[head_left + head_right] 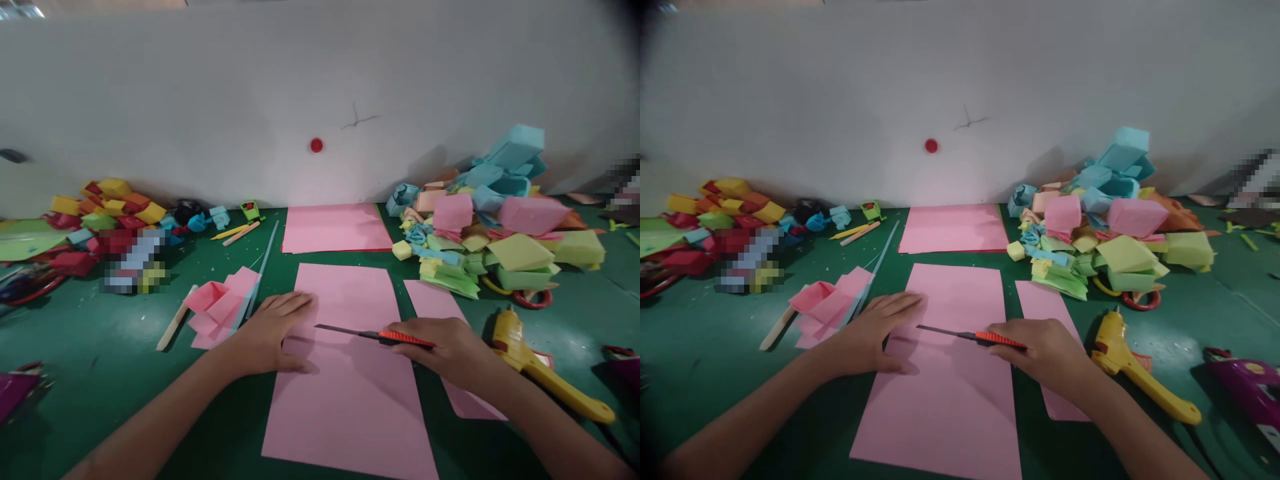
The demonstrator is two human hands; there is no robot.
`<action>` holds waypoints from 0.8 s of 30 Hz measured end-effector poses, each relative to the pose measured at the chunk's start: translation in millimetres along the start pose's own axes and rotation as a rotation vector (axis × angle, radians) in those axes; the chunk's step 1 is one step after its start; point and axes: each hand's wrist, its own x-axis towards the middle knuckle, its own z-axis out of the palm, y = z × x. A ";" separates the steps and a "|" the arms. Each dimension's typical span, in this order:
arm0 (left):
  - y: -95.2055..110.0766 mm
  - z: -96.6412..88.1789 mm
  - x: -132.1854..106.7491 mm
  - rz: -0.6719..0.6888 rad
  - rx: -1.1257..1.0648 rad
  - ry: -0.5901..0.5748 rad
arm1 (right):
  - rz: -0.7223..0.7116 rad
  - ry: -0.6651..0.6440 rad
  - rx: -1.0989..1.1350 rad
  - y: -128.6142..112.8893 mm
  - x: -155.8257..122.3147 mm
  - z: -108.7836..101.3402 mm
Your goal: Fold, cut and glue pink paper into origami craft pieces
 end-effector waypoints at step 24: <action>-10.1 14.2 1.8 0.066 -0.047 0.112 | -0.224 -0.091 -0.170 -13.6 33.2 24.9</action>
